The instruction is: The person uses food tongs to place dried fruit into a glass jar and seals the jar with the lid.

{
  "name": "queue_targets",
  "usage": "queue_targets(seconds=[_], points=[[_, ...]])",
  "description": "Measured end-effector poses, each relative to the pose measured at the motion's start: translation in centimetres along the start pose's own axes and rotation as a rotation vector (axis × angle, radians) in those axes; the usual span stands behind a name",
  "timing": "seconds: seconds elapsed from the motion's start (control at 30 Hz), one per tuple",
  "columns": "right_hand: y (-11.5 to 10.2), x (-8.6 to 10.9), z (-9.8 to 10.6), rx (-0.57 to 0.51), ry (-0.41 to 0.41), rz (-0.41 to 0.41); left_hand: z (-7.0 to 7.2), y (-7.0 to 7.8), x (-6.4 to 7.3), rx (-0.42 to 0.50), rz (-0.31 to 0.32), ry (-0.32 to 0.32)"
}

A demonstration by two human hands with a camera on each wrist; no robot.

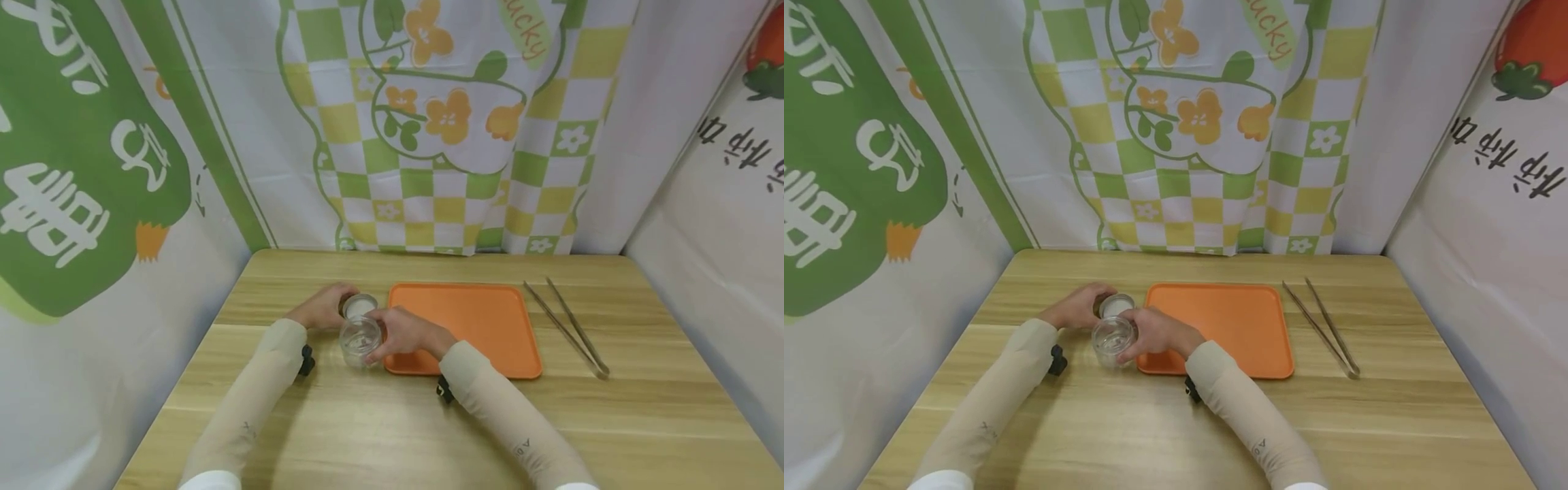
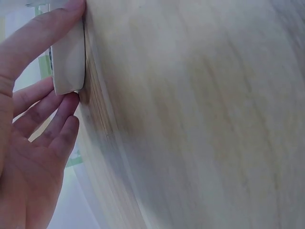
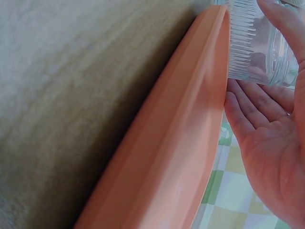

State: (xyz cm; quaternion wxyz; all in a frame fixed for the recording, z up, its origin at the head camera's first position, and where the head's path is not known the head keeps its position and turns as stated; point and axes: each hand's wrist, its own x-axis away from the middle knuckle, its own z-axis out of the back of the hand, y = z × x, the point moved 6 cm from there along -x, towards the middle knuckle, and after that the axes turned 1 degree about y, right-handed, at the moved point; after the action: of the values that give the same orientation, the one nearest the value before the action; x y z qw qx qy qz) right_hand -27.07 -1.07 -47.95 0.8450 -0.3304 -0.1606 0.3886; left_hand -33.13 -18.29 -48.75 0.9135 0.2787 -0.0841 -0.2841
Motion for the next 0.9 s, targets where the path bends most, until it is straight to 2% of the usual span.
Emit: queue_targets(seconds=[0.2, 0.47, 0.63, 0.9], points=[[0.0, -0.1, -0.1, -0.005, -0.016, 0.01, 0.2, -1.0, 0.4, 0.023, 0.034, 0.024], [0.0, -0.4, -0.1, -0.001, -0.047, 0.01, 1.0, -1.5, 1.7, 0.126, 0.089, 0.077], [0.1, -0.6, -0.1, -0.035, -0.059, 0.0, 1.8, -1.6, 2.8, 0.177, 0.077, 0.124], [0.5, -0.7, -0.3, -0.04, -0.037, 0.021, 2.4, -1.5, 4.4, 0.194, 0.054, 0.145]])
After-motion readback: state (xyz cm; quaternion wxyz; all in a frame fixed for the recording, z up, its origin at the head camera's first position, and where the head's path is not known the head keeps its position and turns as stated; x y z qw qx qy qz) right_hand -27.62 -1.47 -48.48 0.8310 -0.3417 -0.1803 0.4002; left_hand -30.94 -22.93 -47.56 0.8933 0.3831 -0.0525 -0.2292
